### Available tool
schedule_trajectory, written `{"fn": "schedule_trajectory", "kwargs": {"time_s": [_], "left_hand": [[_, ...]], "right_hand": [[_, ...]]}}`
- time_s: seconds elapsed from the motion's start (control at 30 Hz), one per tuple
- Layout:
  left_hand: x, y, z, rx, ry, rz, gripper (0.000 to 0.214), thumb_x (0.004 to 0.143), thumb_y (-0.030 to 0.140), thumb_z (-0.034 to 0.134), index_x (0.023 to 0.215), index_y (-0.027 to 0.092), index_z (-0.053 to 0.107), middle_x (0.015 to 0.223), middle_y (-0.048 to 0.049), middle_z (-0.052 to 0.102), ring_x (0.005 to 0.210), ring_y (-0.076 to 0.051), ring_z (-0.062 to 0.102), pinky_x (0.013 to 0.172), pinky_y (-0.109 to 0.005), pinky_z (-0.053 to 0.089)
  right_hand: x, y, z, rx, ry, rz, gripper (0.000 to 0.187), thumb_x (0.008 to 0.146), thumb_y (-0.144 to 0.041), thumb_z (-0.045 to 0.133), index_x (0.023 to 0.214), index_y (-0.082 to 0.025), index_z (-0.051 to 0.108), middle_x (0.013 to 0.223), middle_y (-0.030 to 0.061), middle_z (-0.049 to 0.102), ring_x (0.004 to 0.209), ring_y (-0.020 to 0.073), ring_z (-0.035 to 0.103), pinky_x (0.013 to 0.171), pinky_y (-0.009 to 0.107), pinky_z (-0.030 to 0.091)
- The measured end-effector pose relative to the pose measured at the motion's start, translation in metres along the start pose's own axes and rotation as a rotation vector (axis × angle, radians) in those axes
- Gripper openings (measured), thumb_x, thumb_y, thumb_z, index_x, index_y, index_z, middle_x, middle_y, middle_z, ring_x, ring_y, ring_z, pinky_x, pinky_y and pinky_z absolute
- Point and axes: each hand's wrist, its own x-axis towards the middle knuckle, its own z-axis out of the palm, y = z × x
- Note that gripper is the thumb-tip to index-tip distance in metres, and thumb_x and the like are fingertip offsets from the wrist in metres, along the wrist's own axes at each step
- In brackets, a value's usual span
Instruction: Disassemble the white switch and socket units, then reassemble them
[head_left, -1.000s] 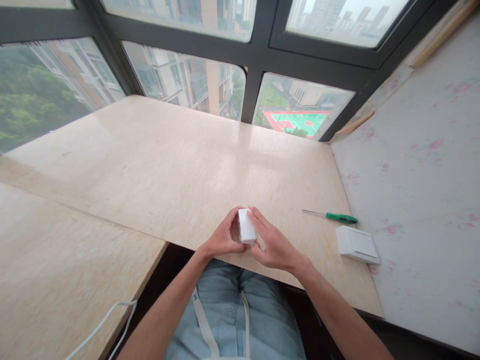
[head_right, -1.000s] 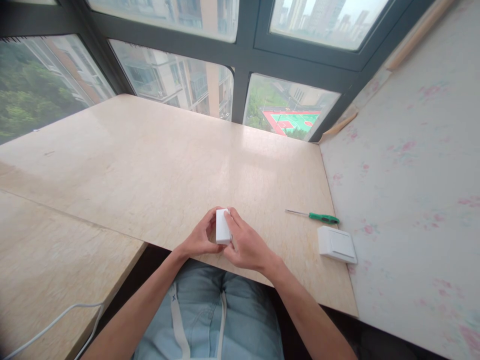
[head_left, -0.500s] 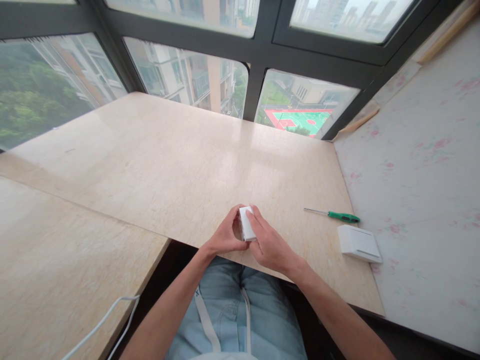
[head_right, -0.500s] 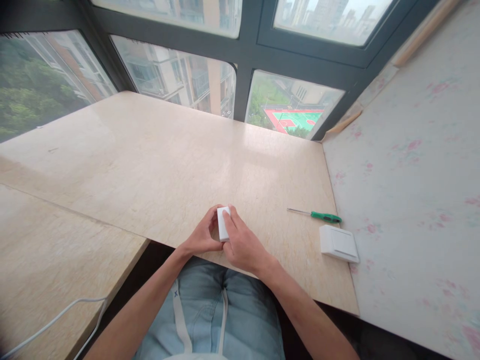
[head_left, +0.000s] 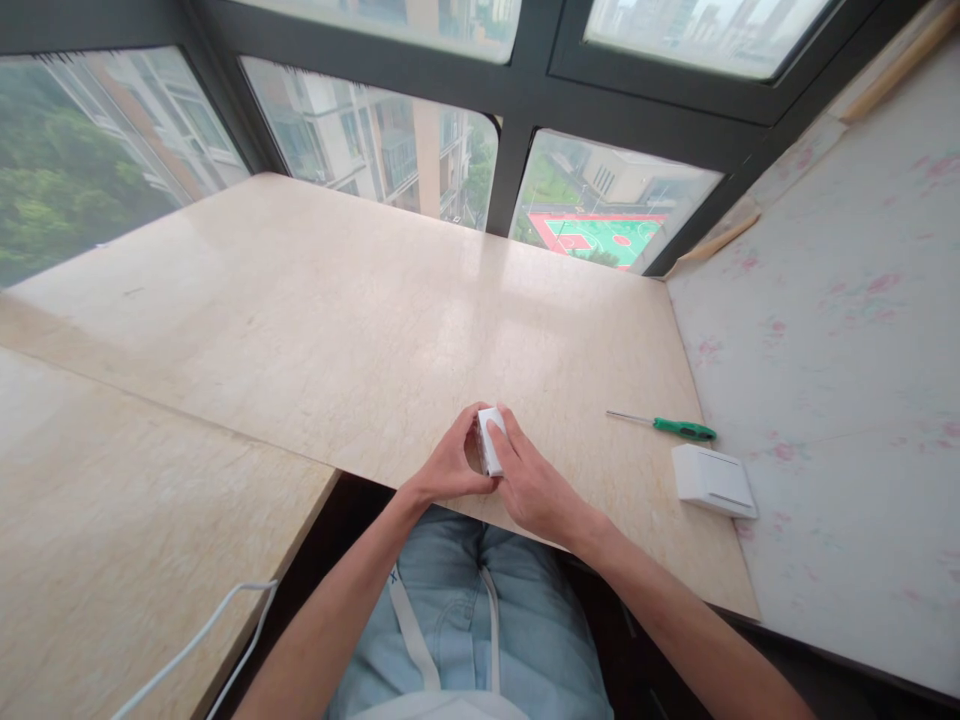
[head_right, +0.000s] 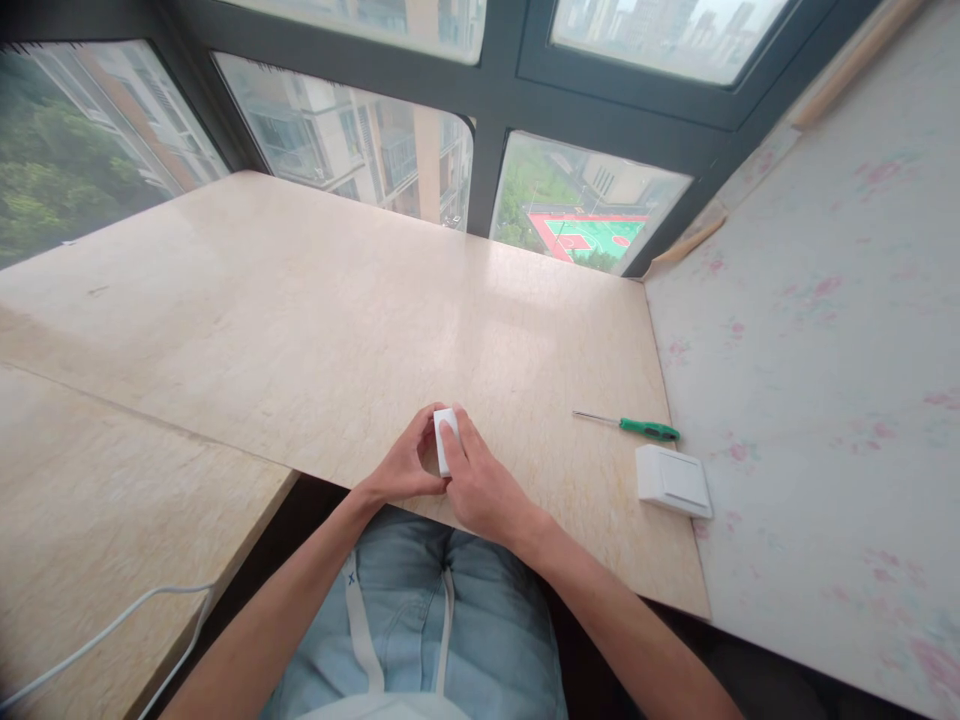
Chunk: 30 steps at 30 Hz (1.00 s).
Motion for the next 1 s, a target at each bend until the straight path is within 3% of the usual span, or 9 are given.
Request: {"fn": "schedule_trajectory", "kwargs": {"time_s": [0.53, 0.8, 1.0], "left_hand": [[-0.0004, -0.003, 0.0004, 0.11, 0.023, 0.035, 0.088, 0.057, 0.015, 0.082, 0.135, 0.023, 0.042, 0.127, -0.0099, 0.055, 0.118, -0.031, 0.056, 0.102, -0.045, 0.047], [-0.0002, -0.0041, 0.0, 0.107, 0.001, 0.05, 0.087, 0.058, 0.014, 0.08, 0.136, 0.024, 0.042, 0.129, -0.0103, 0.053, 0.119, -0.031, 0.055, 0.101, -0.046, 0.047], [-0.0018, -0.0051, 0.0025, 0.052, 0.013, 0.057, 0.085, 0.061, 0.018, 0.081, 0.136, 0.024, 0.04, 0.127, -0.0108, 0.054, 0.116, -0.031, 0.057, 0.098, -0.045, 0.049]], "right_hand": [[-0.0035, 0.004, 0.0046, 0.033, 0.049, -0.03, 0.101, 0.082, 0.008, 0.041, 0.16, -0.023, -0.017, 0.169, 0.0158, -0.007, 0.155, 0.0353, 0.006, 0.119, 0.062, 0.034], [-0.0053, 0.0048, 0.0061, 0.124, 0.102, 0.01, 0.1, 0.081, 0.01, 0.04, 0.162, -0.027, -0.006, 0.17, 0.0111, -0.002, 0.155, 0.0308, 0.011, 0.119, 0.06, 0.033], [-0.0085, 0.0092, 0.0052, 0.213, 0.114, 0.072, 0.093, 0.084, 0.004, 0.045, 0.162, -0.026, 0.006, 0.17, 0.0128, 0.009, 0.155, 0.03, 0.013, 0.121, 0.059, 0.029]]}}
